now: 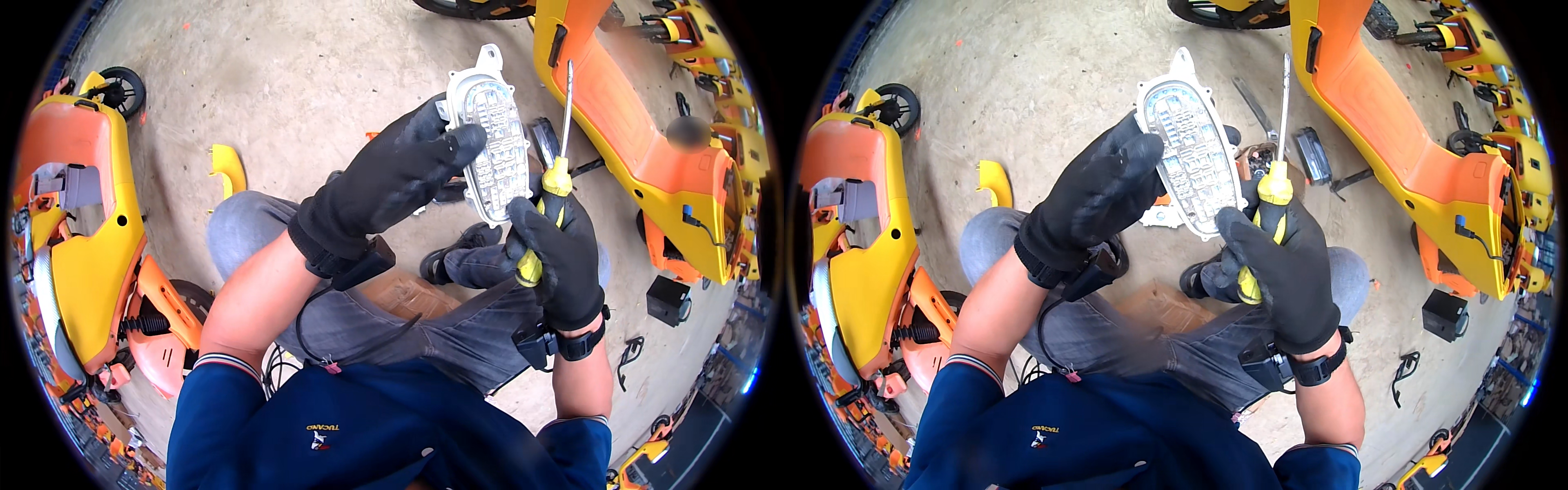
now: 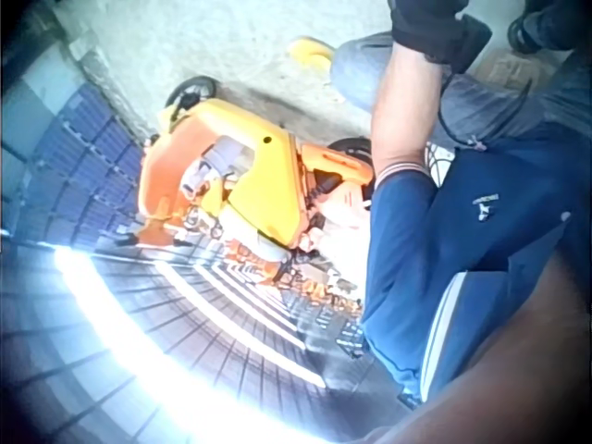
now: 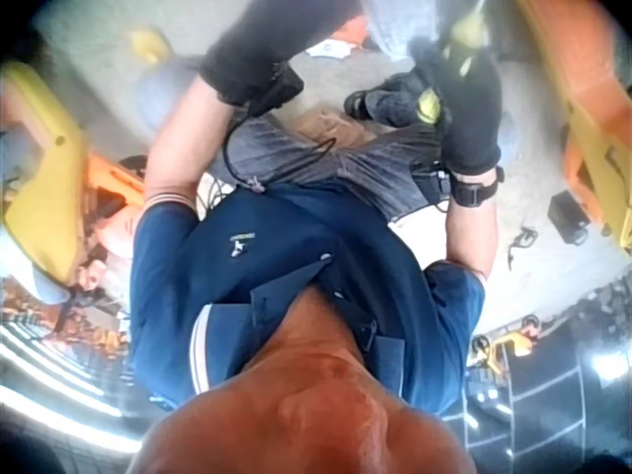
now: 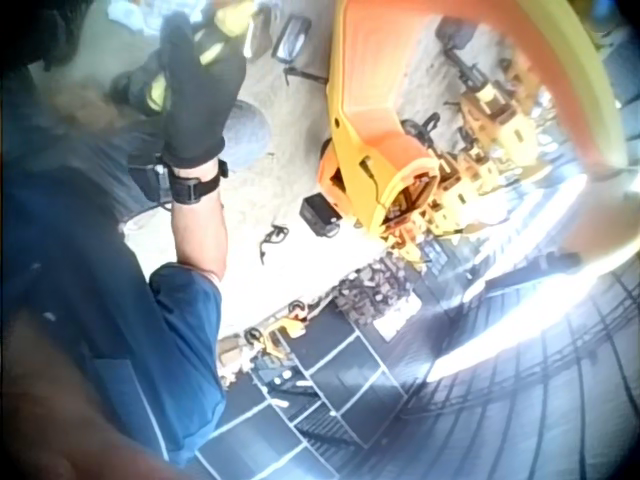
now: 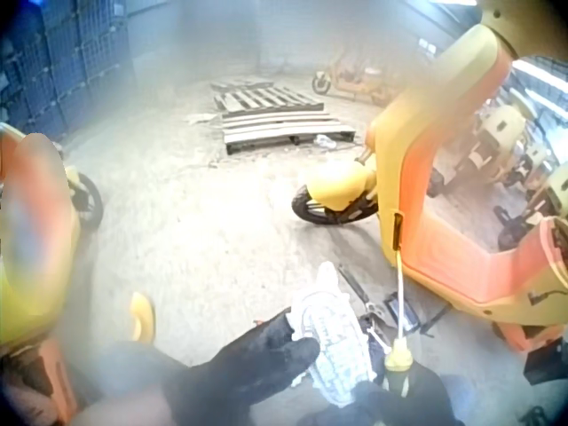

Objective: The person sits on the floor and uses a screwdriver to work on a white plastic component, likely a headlight assembly, from an electric scooter. They repeatedly insert the screwdriver into the component, turn it, and adjust their grip while surrounded by disassembled scooter parts.

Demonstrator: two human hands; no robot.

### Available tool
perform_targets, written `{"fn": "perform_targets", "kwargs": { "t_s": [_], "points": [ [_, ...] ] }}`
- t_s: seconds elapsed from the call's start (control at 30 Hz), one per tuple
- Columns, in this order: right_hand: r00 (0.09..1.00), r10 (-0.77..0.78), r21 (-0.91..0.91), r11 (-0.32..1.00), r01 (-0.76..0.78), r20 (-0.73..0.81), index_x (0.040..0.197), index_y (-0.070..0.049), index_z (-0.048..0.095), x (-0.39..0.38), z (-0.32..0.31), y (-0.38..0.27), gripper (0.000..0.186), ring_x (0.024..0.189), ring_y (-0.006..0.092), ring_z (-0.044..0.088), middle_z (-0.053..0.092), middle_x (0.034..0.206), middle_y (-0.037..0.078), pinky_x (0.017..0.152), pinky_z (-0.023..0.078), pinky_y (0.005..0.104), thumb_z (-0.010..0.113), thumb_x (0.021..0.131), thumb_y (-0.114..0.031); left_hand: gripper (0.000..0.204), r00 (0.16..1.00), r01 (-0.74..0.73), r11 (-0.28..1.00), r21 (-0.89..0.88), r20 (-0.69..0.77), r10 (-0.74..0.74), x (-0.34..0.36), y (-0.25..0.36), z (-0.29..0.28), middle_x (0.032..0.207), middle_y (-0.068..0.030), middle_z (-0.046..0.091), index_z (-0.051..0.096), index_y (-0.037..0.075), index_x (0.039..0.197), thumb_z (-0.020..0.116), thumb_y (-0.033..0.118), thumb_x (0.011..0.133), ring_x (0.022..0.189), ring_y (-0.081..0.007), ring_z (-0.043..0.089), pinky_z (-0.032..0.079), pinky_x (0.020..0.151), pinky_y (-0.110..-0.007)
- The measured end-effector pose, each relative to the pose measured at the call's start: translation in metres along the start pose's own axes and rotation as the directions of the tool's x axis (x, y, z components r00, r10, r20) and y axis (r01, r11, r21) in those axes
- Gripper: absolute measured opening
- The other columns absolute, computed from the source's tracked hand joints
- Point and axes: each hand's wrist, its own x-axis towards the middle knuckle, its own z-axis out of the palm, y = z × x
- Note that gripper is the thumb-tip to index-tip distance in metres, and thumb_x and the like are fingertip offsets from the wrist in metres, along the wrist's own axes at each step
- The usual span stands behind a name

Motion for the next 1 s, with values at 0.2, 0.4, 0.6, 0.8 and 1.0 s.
{"fn": "perform_targets", "kwargs": {
  "t_s": [0.2,0.4,0.6,0.8,1.0],
  "points": [
    [0.998,0.01,0.038,0.999,-0.012,0.065,0.114,0.001,0.059,-0.004,0.006,0.005,0.026,0.064,0.0077,0.062,0.065,0.085,0.004,0.057,0.052,0.0221,0.068,0.092,-0.008,0.054,0.998,-0.013,1.0,-0.006,0.06,0.013,0.001,0.0,-0.001,0.14,-0.022,0.054,0.036,0.004,0.148,0.056,0.024,0.102,0.128,-0.0326,0.057,0.047,0.108,-0.045],
    [0.993,0.02,-0.059,0.998,-0.013,0.118,0.117,0.0,0.061,-0.003,0.009,0.006,0.026,0.067,0.0057,0.061,0.066,0.087,0.002,0.059,0.05,0.0211,0.067,0.093,-0.007,0.053,0.997,0.017,0.997,-0.077,0.076,-0.011,0.002,0.003,-0.002,0.138,-0.023,0.055,0.037,0.003,0.147,0.057,0.022,0.101,0.127,-0.0333,0.058,0.049,0.106,-0.046],
    [0.995,-0.087,-0.219,0.971,0.097,0.058,0.115,-0.002,0.062,-0.003,0.006,0.004,0.022,0.065,0.0042,0.058,0.062,0.084,-0.001,0.057,0.047,0.0199,0.064,0.095,-0.011,0.051,0.999,0.033,0.991,-0.127,0.031,-0.03,0.0,0.0,-0.007,0.134,-0.0236,0.058,0.037,0.002,0.145,0.056,0.021,0.102,0.122,-0.0332,0.061,0.052,0.103,-0.045],
    [0.903,-0.424,-0.305,0.87,0.387,-0.067,0.118,0.001,0.062,0.008,-0.001,-0.015,0.028,0.068,0.0093,0.06,0.065,0.092,0.005,0.061,0.05,0.0242,0.065,0.093,-0.012,0.044,0.996,0.073,0.997,0.004,-0.053,-0.072,-0.005,-0.001,0.007,0.119,-0.0191,0.063,0.038,-0.003,0.138,0.055,0.011,0.1,0.104,-0.0236,0.069,0.059,0.086,-0.034],
    [0.839,-0.538,-0.465,0.724,0.509,0.08,0.113,0.0,0.066,0.02,0.016,-0.021,0.031,0.076,0.0107,0.063,0.065,0.092,0.006,0.068,0.051,0.0263,0.074,0.084,-0.006,0.044,0.995,0.094,0.995,-0.04,-0.018,-0.095,-0.006,0.001,0.01,0.119,-0.0147,0.062,0.038,0.0,0.14,0.054,0.011,0.1,0.102,-0.0205,0.068,0.059,0.085,-0.032]
  ]
}}
